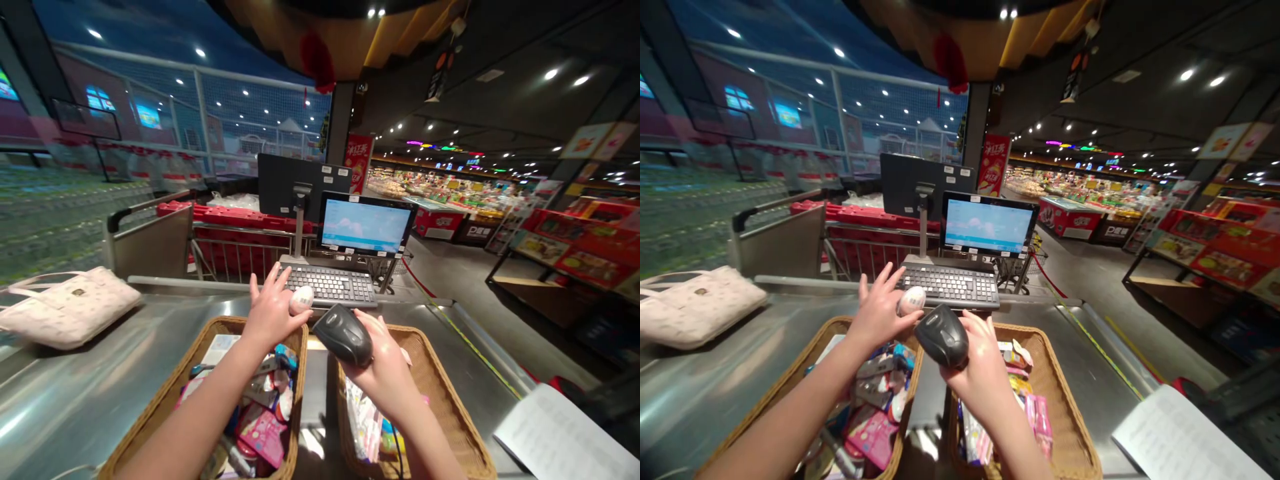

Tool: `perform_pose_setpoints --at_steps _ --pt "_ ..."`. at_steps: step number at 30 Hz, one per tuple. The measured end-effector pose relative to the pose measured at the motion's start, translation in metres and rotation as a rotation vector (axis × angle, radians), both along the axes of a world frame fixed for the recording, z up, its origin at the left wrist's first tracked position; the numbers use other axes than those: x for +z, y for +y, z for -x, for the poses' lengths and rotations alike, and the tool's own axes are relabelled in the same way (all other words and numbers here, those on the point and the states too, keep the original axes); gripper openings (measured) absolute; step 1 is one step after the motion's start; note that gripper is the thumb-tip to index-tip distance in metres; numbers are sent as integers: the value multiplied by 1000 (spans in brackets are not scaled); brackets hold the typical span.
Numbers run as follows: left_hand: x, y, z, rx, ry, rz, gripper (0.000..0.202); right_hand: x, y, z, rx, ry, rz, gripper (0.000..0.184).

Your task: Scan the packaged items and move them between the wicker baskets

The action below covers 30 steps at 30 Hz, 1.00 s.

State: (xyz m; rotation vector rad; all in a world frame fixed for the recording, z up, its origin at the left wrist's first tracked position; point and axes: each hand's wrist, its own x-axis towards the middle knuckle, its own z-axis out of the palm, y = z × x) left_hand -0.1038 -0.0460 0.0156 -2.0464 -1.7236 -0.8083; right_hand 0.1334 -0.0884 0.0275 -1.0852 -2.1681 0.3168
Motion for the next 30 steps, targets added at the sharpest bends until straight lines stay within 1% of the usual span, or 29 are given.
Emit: perform_pose_setpoints --at_steps 6,11,17,24,27,30 --pt "0 -12 19 27 18 -13 32 -2 -6 16 47 -24 32 38" --pt "0 -18 33 31 -1 -1 31 -4 -10 26 51 -35 6 36" --pt "-4 -29 47 51 -9 24 30 -5 -14 36 50 -35 15 37" --pt "-18 -49 71 107 -22 97 32 -10 -15 51 101 -9 13 32" --pt "-28 -60 84 126 -23 127 32 -14 -15 60 136 -23 13 31" --pt "-41 -73 98 147 -36 184 31 -17 -15 68 179 -34 27 33"
